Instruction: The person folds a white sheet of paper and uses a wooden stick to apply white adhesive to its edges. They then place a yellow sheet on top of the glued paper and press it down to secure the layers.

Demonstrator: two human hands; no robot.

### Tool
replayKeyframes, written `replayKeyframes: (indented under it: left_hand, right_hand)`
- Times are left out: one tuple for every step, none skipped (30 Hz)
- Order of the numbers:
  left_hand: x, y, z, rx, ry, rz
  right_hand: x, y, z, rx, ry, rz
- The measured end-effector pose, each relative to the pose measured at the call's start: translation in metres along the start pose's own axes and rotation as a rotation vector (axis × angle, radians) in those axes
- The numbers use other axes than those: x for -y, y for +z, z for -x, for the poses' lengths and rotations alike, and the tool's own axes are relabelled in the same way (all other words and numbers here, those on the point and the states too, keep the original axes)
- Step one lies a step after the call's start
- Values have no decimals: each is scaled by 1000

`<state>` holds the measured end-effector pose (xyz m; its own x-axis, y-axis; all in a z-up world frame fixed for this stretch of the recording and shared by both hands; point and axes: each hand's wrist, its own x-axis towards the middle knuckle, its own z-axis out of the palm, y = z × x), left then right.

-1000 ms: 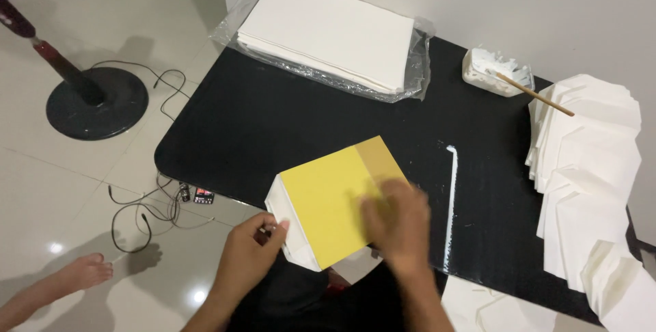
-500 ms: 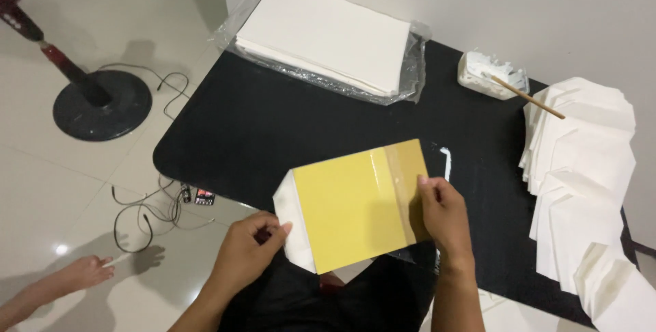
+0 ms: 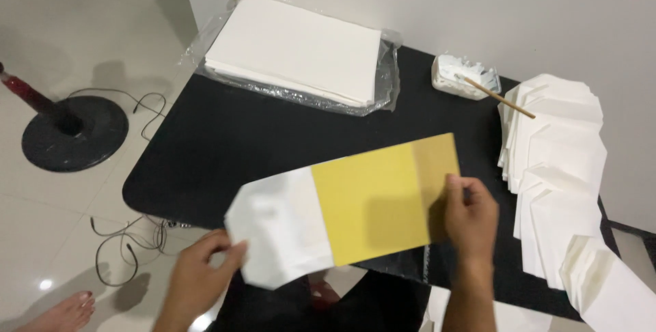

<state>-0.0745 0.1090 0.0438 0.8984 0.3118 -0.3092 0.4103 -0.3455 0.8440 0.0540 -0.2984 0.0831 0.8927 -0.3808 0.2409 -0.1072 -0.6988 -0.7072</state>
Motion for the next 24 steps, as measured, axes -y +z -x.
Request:
replayKeyframes:
  left_hand:
    - [9, -11, -5, 3, 2, -3]
    - [18, -22, -11, -52, -61, -65]
    - [27, -32, -15, -110, -126, -125]
    - [30, -43, -17, -108, -126, -126]
    - [33, -53, -16, -206, -66, -30]
    - [36, -64, -16, -304, -7, 67]
    - [42, -68, -17, -303, -6, 66]
    - [48, -72, -19, -342, 154, 102]
    - [54, -74, -19, -377, 313, 139]
    - [49, -74, -19, -370, 313, 139]
    - [44, -73, -20, -331, 415, 193]
    - [38, -73, -20, -290, 517, 247]
    - [37, -69, -23, -285, 518, 248]
    - [35, -65, -25, -224, 569, 263]
    - [33, -62, -28, -161, 621, 274]
    - [22, -56, -26, -155, 624, 271]
    - [11, -49, -26, -68, 608, 294]
    - [0, -41, -25, 18, 591, 317]
    - [-12, -32, -27, 38, 599, 315]
    - [-24, -22, -28, 125, 673, 333]
    - [-36, -12, -29, 220, 742, 352]
    - [-53, -3, -25, 248, 748, 350]
    - [-70, 7, -22, 288, 806, 308]
    - [-87, 18, -18, 327, 865, 266]
  right_hand:
    - [10, -7, -7, -2, 3, -1]
    - [21, -14, -13, -11, 21, 16]
    - [31, -20, -20, -17, 37, 34]
    - [40, -21, -30, -17, 39, 34]
    - [49, -22, -39, 21, -12, 45]
    - [58, -23, -47, 59, -63, 55]
    - [61, -8, -61, 58, -61, 55]
    - [63, 6, -74, 224, -133, 106]
    - [63, 18, -86, 390, -200, 160]
    - [73, 32, -86, 388, -193, 163]
    - [85, 46, -87, 511, -242, 181]
    - [96, 60, -88, 634, -290, 198]
    - [93, 75, -93, 631, -286, 200]
    - [88, 89, -98, 623, -382, 243]
    - [84, 104, -102, 613, -476, 283]
    - [81, 107, -102, 610, -470, 282]
    - [77, 108, -103, 606, -479, 256]
    - [73, 109, -103, 602, -489, 230]
    - [64, 102, -100, 588, -472, 233]
    - [56, 95, -96, 584, -479, 53]
    - [46, 86, -90, 572, -479, -125]
    - [51, 53, -74, 554, -459, -120]
    - [56, 20, -57, 733, -435, -357]
    - [61, -12, -40, 904, -408, -600]
